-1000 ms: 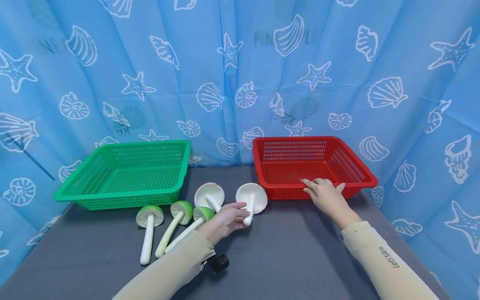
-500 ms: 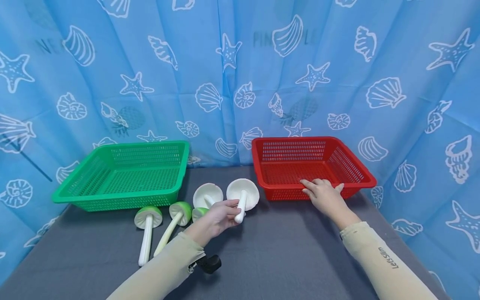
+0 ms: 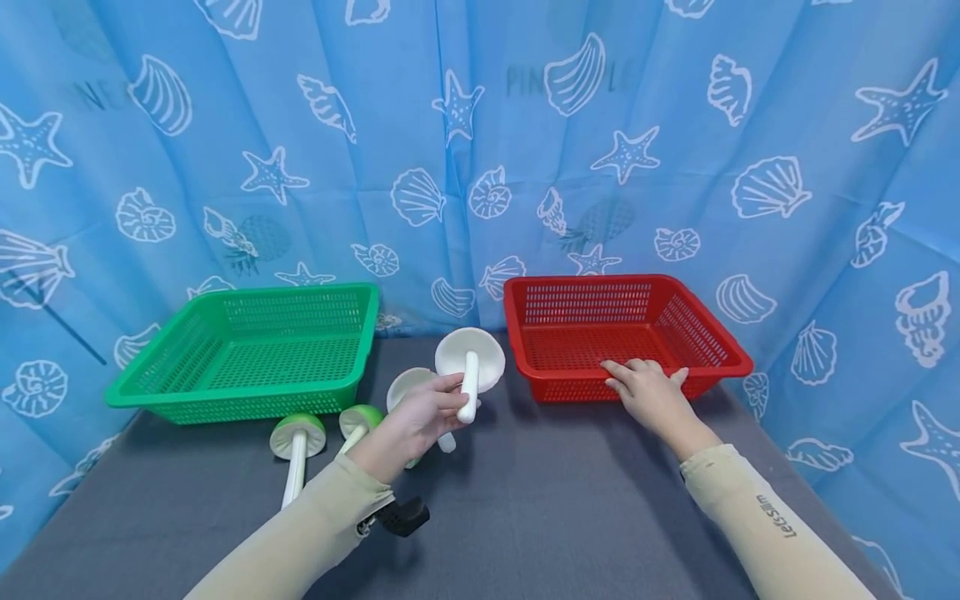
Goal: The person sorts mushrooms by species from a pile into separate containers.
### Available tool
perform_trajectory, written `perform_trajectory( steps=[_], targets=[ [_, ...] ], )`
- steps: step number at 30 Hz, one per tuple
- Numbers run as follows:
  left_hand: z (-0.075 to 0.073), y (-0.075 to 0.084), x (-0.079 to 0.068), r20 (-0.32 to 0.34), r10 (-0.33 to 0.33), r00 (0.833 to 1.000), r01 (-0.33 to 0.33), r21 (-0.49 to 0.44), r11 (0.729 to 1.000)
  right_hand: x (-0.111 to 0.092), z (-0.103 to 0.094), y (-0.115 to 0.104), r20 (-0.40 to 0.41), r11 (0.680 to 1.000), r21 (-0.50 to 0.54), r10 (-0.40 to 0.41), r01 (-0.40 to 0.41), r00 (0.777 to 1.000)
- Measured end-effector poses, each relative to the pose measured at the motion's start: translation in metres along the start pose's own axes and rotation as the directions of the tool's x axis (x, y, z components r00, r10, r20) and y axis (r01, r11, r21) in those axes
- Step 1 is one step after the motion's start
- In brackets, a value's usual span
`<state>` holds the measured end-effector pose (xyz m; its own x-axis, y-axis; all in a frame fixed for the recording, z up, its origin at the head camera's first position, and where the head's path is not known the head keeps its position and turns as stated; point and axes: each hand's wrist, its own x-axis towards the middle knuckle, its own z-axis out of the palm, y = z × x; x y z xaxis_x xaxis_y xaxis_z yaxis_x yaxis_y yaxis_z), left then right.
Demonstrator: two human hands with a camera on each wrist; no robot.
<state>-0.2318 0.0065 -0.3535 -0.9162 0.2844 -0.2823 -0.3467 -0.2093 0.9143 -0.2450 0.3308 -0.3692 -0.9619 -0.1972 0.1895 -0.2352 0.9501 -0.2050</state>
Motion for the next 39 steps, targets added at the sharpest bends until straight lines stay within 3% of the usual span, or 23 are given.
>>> perform_trajectory(
  steps=[12, 19, 27, 39],
  targets=[
    [0.022, 0.025, 0.009, -0.025, -0.006, 1.0, 0.005, -0.044, 0.999, -0.001, 0.0, 0.003, -0.014, 0.998, -0.05, -0.035, 0.034, 0.999],
    [0.034, 0.031, 0.016, -0.033, -0.015, 0.999, 0.013, -0.069, 0.998, -0.002, 0.001, 0.007, -0.033, 0.989, -0.13, -0.079, 0.074, 0.996],
    [0.053, 0.037, 0.027, -0.039, -0.012, 0.999, 0.009, -0.085, 0.996, -0.002, 0.0, 0.013, -0.034, 0.984, -0.143, -0.115, 0.109, 0.993],
    [0.078, 0.051, 0.051, 0.019, -0.027, 0.999, 0.028, -0.09, 0.996, -0.002, 0.002, 0.011, -0.05, 0.987, -0.121, -0.117, 0.11, 0.992]
  ],
)
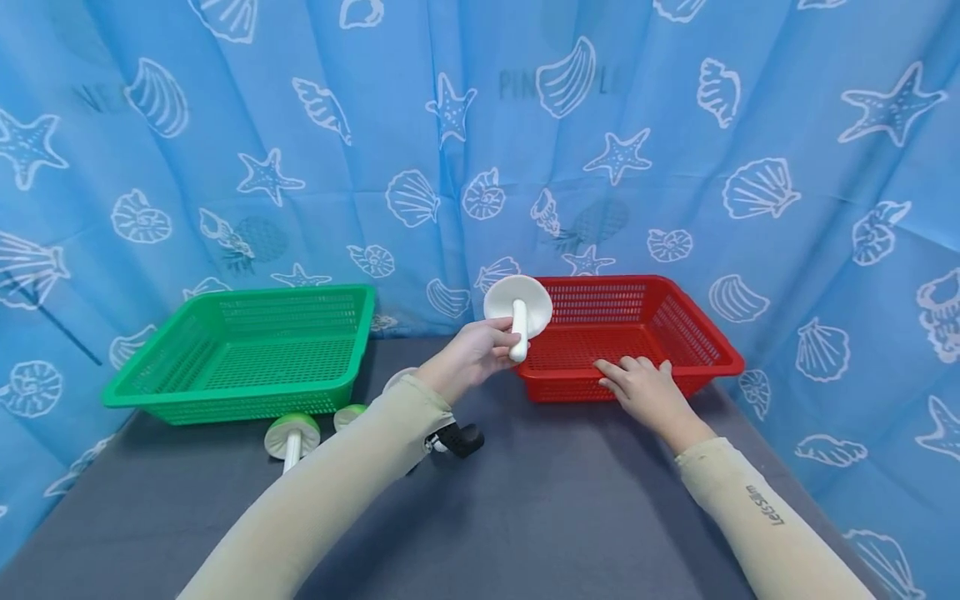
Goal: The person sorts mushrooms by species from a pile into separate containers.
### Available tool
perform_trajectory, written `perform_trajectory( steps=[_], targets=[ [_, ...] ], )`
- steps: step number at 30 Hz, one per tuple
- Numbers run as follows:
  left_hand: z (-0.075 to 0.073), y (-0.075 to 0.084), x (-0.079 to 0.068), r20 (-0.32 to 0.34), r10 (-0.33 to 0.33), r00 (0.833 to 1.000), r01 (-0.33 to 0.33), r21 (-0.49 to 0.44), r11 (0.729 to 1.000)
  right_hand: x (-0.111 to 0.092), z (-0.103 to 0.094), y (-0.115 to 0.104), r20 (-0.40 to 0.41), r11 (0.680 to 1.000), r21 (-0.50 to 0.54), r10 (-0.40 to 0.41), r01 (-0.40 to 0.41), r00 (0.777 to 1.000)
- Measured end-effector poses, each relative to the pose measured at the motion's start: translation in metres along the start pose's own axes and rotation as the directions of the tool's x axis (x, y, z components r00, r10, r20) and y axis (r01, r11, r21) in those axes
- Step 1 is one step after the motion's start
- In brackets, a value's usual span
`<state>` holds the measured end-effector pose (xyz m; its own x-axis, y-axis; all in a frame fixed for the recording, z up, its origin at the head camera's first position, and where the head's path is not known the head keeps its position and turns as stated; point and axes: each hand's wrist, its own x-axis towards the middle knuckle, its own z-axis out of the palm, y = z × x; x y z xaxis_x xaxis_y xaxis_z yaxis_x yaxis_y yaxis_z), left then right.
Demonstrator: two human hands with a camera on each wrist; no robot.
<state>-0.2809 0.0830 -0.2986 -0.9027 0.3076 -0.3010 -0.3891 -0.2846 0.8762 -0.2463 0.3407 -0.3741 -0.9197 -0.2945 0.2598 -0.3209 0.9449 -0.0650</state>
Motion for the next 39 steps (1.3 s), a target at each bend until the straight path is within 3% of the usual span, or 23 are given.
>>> perform_trajectory(
  steps=[7, 9, 10, 12, 15, 17, 18, 21, 24, 26, 28, 31, 32, 34, 37, 39],
  targets=[
    [0.016, 0.004, 0.025, -0.032, -0.051, 0.998, 0.05, -0.02, 0.999, 0.002, -0.002, 0.002, 0.005, 1.0, 0.004, 0.024, -0.024, 1.0],
    [0.02, 0.002, 0.037, -0.044, -0.064, 0.997, 0.062, -0.036, 0.997, 0.002, -0.002, 0.002, 0.003, 1.0, 0.0, 0.024, -0.024, 1.0],
    [0.019, -0.003, 0.052, -0.042, -0.058, 0.997, 0.056, -0.048, 0.997, 0.002, -0.002, 0.002, 0.002, 1.0, -0.003, 0.022, -0.022, 1.0],
    [0.022, -0.004, 0.061, -0.054, -0.063, 0.997, 0.059, -0.06, 0.996, 0.003, -0.002, 0.002, 0.001, 1.0, -0.003, 0.018, -0.018, 1.0],
    [0.028, -0.001, 0.065, -0.065, -0.067, 0.996, 0.062, -0.08, 0.995, 0.003, -0.002, 0.002, -0.002, 1.0, -0.005, 0.018, -0.018, 1.0],
    [0.036, 0.005, 0.055, -0.086, -0.084, 0.993, 0.077, -0.086, 0.993, 0.003, -0.002, 0.002, -0.003, 1.0, -0.005, 0.014, -0.014, 1.0],
    [0.038, 0.006, 0.057, -0.091, -0.088, 0.992, 0.08, -0.092, 0.993, 0.003, -0.002, 0.002, -0.004, 1.0, -0.004, 0.013, -0.013, 1.0],
    [0.04, -0.003, 0.092, -0.1, -0.09, 0.991, 0.077, -0.133, 0.988, 0.002, -0.002, 0.002, -0.005, 1.0, -0.01, 0.012, -0.012, 1.0],
    [0.04, -0.022, 0.157, -0.124, -0.094, 0.988, 0.074, -0.155, 0.985, 0.0, -0.002, 0.004, -0.006, 1.0, -0.008, 0.023, -0.023, 1.0],
    [0.042, -0.028, 0.175, -0.127, -0.09, 0.988, 0.068, -0.17, 0.983, -0.002, -0.002, 0.005, -0.008, 1.0, -0.006, 0.027, -0.027, 1.0],
    [0.047, -0.023, 0.161, -0.148, -0.092, 0.985, 0.068, -0.165, 0.984, -0.003, -0.002, 0.005, -0.012, 1.0, -0.002, 0.026, -0.026, 1.0],
    [0.05, -0.004, 0.107, -0.128, -0.097, 0.987, 0.073, -0.178, 0.981, -0.003, -0.002, 0.003, -0.021, 1.0, -0.002, 0.017, -0.017, 1.0],
    [0.051, -0.001, 0.095, -0.138, -0.097, 0.986, 0.073, -0.168, 0.983, -0.003, -0.001, 0.002, -0.027, 1.0, 0.0, 0.01, -0.01, 1.0],
    [0.049, -0.009, 0.12, -0.162, -0.114, 0.98, 0.085, -0.179, 0.98, -0.002, 0.0, 0.0, -0.032, 1.0, 0.001, 0.004, -0.004, 0.999],
    [0.041, -0.035, 0.189, -0.203, -0.127, 0.971, 0.086, -0.198, 0.976, -0.001, 0.001, -0.001, -0.045, 1.0, 0.003, -0.001, 0.002, 0.999],
    [0.039, -0.05, 0.227, -0.226, -0.143, 0.964, 0.087, -0.239, 0.967, -0.001, 0.001, -0.002, -0.049, 1.0, 0.004, -0.001, 0.002, 0.999]
  ],
)
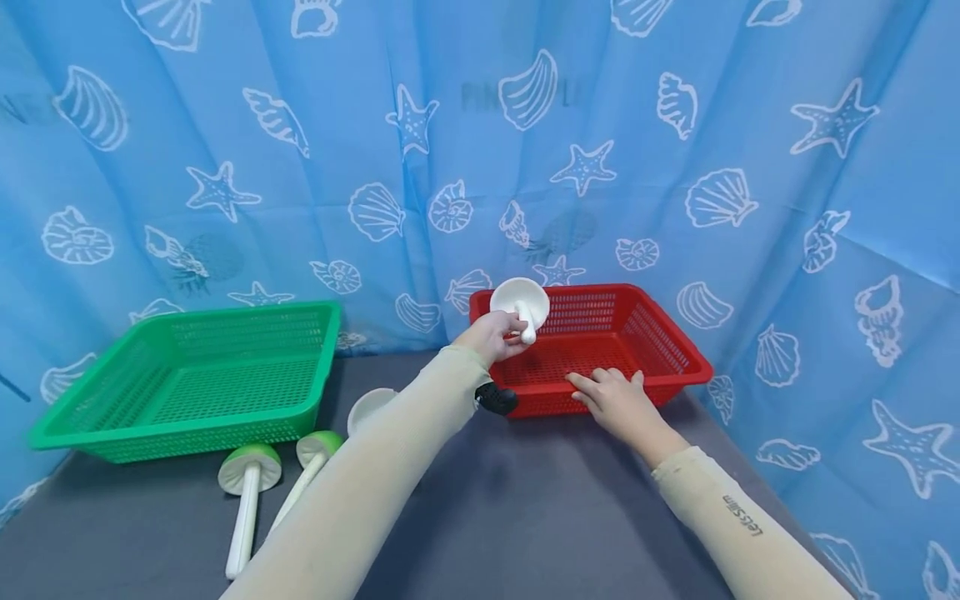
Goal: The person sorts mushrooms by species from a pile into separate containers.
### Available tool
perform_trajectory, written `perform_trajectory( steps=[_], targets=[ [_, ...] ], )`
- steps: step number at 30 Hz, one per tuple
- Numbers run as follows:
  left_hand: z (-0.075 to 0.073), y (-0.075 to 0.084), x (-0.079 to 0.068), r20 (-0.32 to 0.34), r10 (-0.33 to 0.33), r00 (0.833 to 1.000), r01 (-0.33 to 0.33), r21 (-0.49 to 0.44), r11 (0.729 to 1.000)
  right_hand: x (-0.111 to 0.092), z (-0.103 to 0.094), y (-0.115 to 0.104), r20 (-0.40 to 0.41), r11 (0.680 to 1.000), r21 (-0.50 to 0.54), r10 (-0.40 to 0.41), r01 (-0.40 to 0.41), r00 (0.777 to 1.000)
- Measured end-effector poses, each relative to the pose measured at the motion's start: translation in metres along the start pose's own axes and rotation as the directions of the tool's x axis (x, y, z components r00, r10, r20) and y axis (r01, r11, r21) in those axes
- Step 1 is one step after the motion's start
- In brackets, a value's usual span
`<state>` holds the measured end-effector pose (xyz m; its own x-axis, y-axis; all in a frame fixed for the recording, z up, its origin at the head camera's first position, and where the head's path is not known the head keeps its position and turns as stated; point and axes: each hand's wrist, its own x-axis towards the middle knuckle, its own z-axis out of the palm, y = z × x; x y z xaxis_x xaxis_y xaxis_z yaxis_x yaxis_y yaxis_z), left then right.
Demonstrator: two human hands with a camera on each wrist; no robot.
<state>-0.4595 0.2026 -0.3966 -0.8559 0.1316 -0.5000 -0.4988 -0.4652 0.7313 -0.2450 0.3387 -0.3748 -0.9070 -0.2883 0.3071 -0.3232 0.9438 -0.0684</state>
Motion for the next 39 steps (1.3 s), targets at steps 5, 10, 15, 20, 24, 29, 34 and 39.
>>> perform_trajectory(
  steps=[5, 10, 15, 20, 24, 29, 34, 39],
  targets=[
    [-0.002, -0.011, 0.016, -0.01, -0.01, 1.0, 0.009, -0.029, 1.0, 0.0, 0.002, -0.001, -0.011, 1.0, -0.008, -0.015, 0.015, 1.0],
    [-0.002, -0.015, 0.037, -0.005, -0.004, 1.0, 0.004, -0.048, 0.999, 0.0, 0.0, 0.001, -0.007, 1.0, -0.02, -0.015, 0.015, 1.0],
    [-0.005, -0.015, 0.038, -0.025, -0.038, 0.999, 0.038, -0.005, 0.999, 0.001, 0.0, 0.0, 0.013, 1.0, -0.023, -0.02, 0.021, 1.0],
    [-0.011, 0.006, -0.053, -0.02, -0.04, 0.999, 0.042, 0.08, 0.996, 0.002, -0.003, 0.0, 0.022, 1.0, -0.016, 0.005, -0.004, 1.0],
    [-0.014, 0.024, -0.124, -0.027, -0.016, 1.0, 0.017, 0.052, 0.999, 0.003, -0.002, 0.0, 0.043, 1.0, -0.003, 0.026, -0.026, 0.999],
    [-0.031, 0.037, -0.16, 0.058, 0.004, 0.998, -0.005, 0.008, 1.0, 0.003, -0.002, -0.001, 0.048, 1.0, -0.008, 0.013, -0.013, 0.999],
    [-0.047, 0.042, -0.173, 0.121, 0.009, 0.993, -0.01, 0.005, 1.0, 0.002, -0.002, -0.001, 0.046, 1.0, 0.003, 0.009, -0.009, 0.999],
    [-0.064, 0.043, -0.186, 0.161, 0.001, 0.987, -0.006, 0.031, 0.999, 0.0, -0.003, -0.001, 0.049, 1.0, 0.014, 0.016, -0.016, 0.999]
  ],
)
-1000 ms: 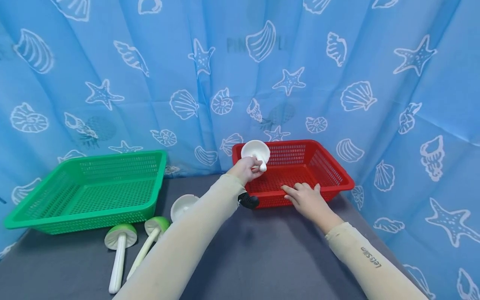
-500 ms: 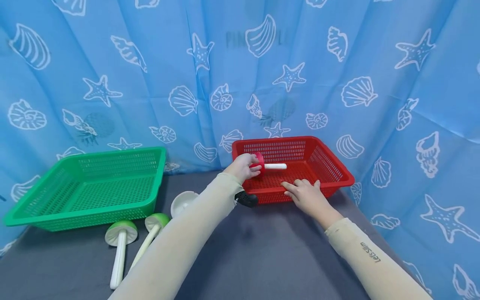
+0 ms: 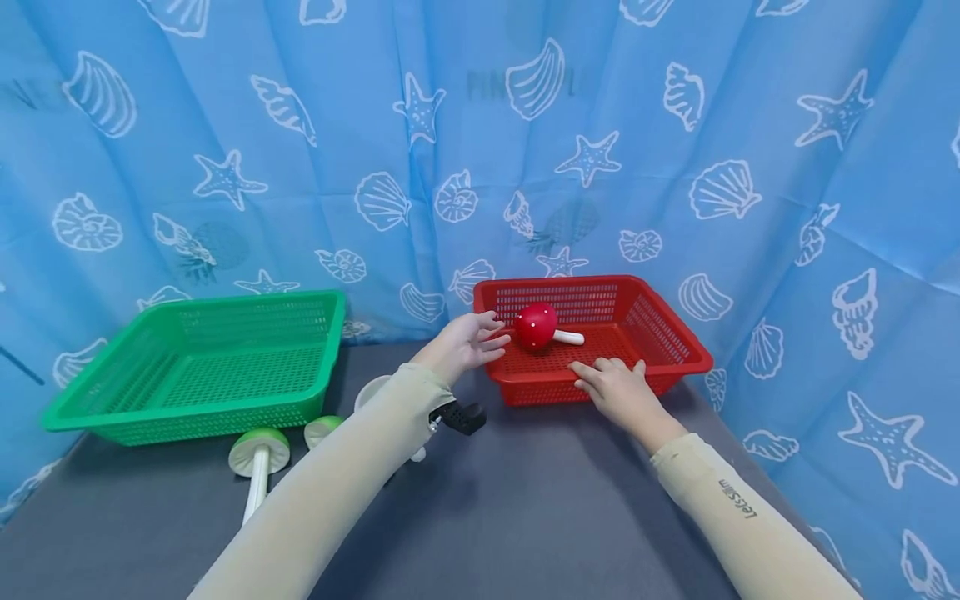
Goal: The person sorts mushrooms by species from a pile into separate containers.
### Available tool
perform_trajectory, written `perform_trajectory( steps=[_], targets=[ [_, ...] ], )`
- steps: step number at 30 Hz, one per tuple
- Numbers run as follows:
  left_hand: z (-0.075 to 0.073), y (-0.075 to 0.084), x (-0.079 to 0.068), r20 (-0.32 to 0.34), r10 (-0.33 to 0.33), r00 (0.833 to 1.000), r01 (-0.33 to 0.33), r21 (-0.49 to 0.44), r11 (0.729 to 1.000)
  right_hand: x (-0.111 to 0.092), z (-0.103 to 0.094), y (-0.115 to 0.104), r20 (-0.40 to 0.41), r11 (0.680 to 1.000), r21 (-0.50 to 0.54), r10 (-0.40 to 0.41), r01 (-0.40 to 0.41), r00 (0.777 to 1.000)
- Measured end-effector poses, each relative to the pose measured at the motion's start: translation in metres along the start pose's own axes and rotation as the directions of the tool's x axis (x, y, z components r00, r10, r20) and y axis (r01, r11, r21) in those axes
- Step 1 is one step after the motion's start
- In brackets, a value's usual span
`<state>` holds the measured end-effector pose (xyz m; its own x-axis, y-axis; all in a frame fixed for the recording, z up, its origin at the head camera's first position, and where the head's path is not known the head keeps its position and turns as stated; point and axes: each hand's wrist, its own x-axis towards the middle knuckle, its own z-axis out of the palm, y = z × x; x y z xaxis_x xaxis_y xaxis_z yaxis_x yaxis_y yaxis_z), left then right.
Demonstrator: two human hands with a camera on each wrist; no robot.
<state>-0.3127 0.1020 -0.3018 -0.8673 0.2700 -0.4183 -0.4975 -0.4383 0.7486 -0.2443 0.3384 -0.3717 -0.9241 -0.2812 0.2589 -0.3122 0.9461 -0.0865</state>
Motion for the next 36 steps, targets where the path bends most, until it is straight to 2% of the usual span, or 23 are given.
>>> perform_trajectory(
  steps=[9, 19, 25, 36],
  targets=[
    [-0.036, -0.005, -0.028, 0.042, 0.007, 0.999, -0.011, 0.106, 0.994, -0.004, 0.0, 0.002, 0.005, 1.0, -0.008, 0.002, -0.002, 1.0],
    [-0.073, 0.001, -0.058, 0.058, 0.067, 0.996, -0.074, 0.144, 0.987, 0.002, 0.001, 0.001, 0.025, 1.0, 0.005, 0.013, -0.013, 1.0],
    [-0.093, -0.005, -0.068, 0.076, 0.085, 0.993, -0.097, 0.163, 0.982, 0.003, 0.002, 0.001, 0.009, 1.0, -0.021, 0.005, -0.005, 1.0],
    [-0.129, -0.011, -0.079, -0.01, 0.134, 0.991, -0.129, 0.192, 0.973, 0.004, 0.001, 0.0, 0.018, 1.0, -0.018, 0.011, -0.011, 1.0]
  ],
)
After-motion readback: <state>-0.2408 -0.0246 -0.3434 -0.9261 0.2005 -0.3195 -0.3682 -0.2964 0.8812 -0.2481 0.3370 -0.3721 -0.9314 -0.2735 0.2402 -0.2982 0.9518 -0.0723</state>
